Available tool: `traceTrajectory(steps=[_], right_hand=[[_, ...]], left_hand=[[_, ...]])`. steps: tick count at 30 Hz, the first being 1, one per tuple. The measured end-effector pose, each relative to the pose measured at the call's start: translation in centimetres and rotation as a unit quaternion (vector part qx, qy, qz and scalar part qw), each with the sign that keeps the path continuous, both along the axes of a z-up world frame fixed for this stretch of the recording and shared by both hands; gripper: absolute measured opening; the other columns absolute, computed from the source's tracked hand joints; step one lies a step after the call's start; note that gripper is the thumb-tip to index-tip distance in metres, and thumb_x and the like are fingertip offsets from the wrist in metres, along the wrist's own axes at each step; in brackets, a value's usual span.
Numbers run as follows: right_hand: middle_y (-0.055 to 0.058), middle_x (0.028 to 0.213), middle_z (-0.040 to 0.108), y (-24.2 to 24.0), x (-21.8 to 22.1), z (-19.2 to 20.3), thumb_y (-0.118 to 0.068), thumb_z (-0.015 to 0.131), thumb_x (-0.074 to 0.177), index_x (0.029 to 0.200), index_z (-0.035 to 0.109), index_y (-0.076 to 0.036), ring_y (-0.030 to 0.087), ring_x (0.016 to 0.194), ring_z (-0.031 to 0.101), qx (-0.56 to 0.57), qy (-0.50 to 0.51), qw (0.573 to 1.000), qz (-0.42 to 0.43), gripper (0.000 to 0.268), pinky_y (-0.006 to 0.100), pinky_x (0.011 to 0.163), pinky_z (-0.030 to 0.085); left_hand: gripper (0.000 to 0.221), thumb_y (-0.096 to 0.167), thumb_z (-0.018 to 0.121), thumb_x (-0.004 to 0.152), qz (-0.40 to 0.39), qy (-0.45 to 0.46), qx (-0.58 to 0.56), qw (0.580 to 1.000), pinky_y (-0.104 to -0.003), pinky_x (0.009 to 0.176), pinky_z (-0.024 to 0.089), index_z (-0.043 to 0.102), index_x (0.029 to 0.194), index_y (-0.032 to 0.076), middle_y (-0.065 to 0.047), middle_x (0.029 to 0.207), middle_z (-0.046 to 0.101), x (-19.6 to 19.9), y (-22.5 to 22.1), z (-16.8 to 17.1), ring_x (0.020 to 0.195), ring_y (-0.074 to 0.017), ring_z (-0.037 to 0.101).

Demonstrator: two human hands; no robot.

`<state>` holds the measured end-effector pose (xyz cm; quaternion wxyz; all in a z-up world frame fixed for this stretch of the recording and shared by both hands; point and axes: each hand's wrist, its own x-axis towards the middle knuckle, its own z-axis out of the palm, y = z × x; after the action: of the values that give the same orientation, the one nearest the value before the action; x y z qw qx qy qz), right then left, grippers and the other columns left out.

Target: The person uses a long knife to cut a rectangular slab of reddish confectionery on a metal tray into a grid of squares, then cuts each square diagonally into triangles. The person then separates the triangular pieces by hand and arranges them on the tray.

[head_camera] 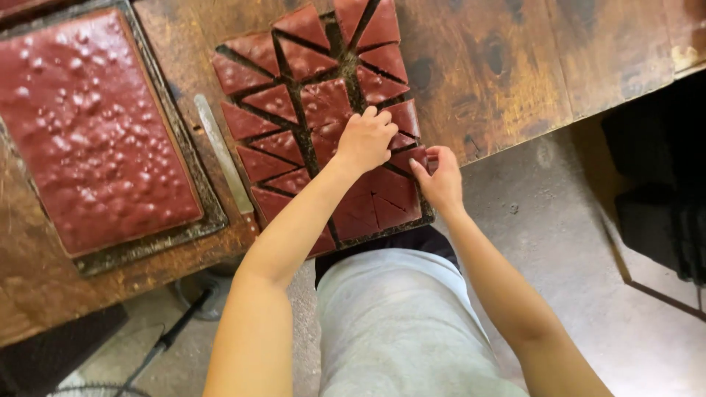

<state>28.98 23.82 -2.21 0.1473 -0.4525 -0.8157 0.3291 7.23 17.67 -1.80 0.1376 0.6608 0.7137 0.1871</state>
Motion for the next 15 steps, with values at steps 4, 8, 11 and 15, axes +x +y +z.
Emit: traceTrajectory(steps=[4,8,11,15], right_hand=[[0.016,0.102,0.065,-0.9,3.0,0.7,-0.032,0.079,0.096,0.106,0.063,-0.003,0.030,0.090,0.065,-0.045,-0.024,0.996,-0.074,0.035,0.040,0.081,0.053],[0.013,0.097,0.071,-4.1,5.3,1.4,-0.036,0.074,0.095,0.105,0.068,-0.008,0.028,0.090,0.069,-0.138,-0.082,0.987,0.014,0.030,0.039,0.081,0.053],[0.015,0.094,0.070,-6.5,4.6,1.2,-0.032,0.079,0.090,0.101,0.063,-0.005,0.031,0.087,0.067,-0.027,-0.027,0.998,0.051,0.033,0.040,0.077,0.053],[0.010,0.084,0.070,-5.5,5.0,0.5,-0.031,0.080,0.090,0.096,0.059,-0.003,0.021,0.077,0.068,-0.220,-0.048,0.973,-0.048,0.035,0.035,0.071,0.055]], left_hand=[[0.038,0.021,0.082,0.066,0.026,-0.027,0.011,0.999,-0.041,0.079,0.052,0.073,0.101,0.010,-0.005,0.104,0.064,-0.6,-0.9,2.1,0.101,-0.0278,0.059],[0.039,0.021,0.082,0.073,0.089,-0.066,0.046,0.993,-0.043,0.087,0.053,0.073,0.109,0.010,-0.005,0.110,0.065,-1.3,-3.9,4.5,0.106,-0.0280,0.060],[0.034,0.016,0.080,0.078,0.100,-0.091,0.044,0.990,-0.039,0.090,0.055,0.071,0.111,0.011,-0.005,0.111,0.064,-0.5,-5.7,5.8,0.107,-0.0274,0.060],[0.033,0.016,0.081,0.078,0.073,-0.109,0.028,0.991,-0.039,0.086,0.054,0.072,0.109,0.010,-0.005,0.108,0.064,1.5,-6.6,6.2,0.103,-0.0272,0.060]])
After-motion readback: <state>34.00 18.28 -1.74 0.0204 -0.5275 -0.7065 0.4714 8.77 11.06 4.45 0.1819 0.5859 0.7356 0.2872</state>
